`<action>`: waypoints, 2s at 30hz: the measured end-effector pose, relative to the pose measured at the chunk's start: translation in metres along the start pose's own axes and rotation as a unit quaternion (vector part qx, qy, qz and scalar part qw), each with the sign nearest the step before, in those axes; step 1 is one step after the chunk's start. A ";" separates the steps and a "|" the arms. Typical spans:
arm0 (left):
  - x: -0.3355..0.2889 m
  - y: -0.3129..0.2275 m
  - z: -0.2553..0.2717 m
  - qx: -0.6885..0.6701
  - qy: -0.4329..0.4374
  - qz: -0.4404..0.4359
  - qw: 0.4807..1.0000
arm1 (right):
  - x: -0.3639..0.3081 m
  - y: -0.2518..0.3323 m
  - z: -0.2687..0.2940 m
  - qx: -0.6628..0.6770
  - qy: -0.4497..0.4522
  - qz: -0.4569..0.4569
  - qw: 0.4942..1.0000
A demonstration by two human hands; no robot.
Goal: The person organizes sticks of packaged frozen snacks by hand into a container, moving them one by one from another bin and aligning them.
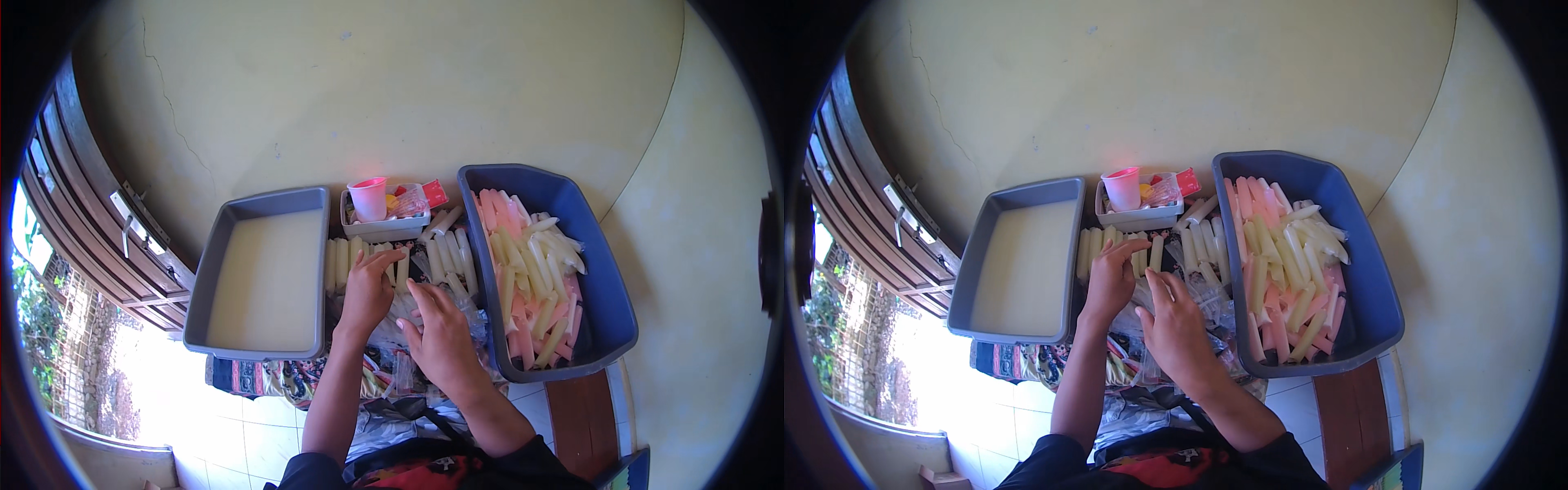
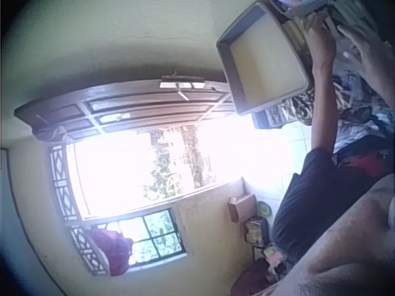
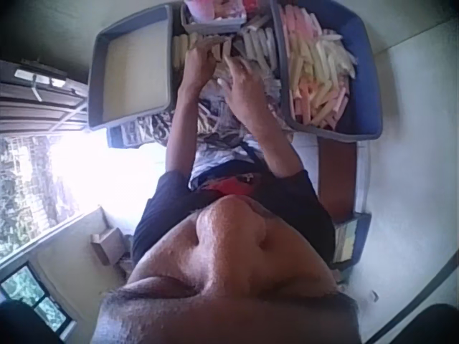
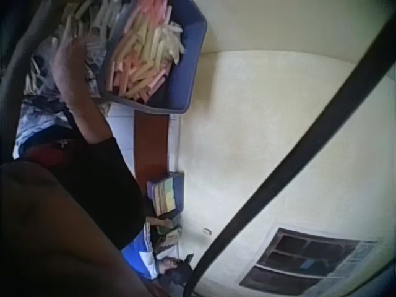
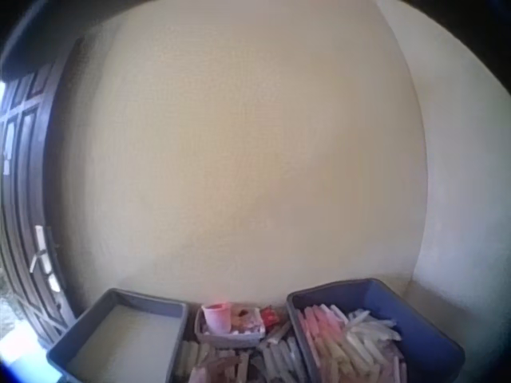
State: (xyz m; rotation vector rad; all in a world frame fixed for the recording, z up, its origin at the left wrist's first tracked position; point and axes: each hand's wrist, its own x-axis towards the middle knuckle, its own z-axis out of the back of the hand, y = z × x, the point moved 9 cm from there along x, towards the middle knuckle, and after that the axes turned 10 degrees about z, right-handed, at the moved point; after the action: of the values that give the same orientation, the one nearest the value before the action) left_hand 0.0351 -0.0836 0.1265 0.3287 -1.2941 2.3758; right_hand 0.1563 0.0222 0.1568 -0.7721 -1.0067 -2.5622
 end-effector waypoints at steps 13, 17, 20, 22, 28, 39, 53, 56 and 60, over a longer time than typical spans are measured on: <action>0.046 0.060 -0.050 0.064 -0.016 -0.014 0.998 | 0.034 -0.112 -0.087 -0.078 0.055 -0.081 0.992; 0.058 0.071 -0.065 0.096 0.034 -0.015 0.995 | 0.034 -0.129 -0.097 -0.085 0.052 -0.087 0.991; 0.059 0.070 -0.075 0.117 0.053 -0.019 0.992 | 0.032 -0.136 -0.095 -0.081 0.041 -0.085 0.992; 0.054 0.079 -0.079 0.123 0.054 -0.021 0.991 | 0.033 -0.136 -0.098 -0.070 0.031 -0.083 0.994; 0.052 0.085 -0.095 0.053 0.066 -0.020 0.996 | 0.032 -0.147 -0.102 -0.087 0.022 -0.089 0.992; 0.050 0.088 -0.094 0.006 0.059 -0.015 0.998 | 0.034 -0.139 -0.087 -0.050 -0.017 -0.105 0.993; 0.054 0.039 -0.041 -0.145 -0.002 -0.004 0.989 | 0.032 -0.074 -0.026 0.002 -0.146 -0.026 0.989; 0.056 0.016 -0.031 -0.197 -0.001 -0.005 0.980 | 0.030 -0.060 -0.010 -0.013 -0.158 -0.003 0.987; 0.064 -0.032 -0.030 -0.225 0.026 -0.034 0.973 | 0.033 -0.041 0.027 -0.049 -0.179 0.026 0.982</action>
State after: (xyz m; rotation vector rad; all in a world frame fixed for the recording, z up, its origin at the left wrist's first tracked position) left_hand -0.0074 -0.0273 0.1589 0.1663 -1.7115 1.9467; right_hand 0.1216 0.0680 0.1705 -1.3045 -0.9455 -2.4952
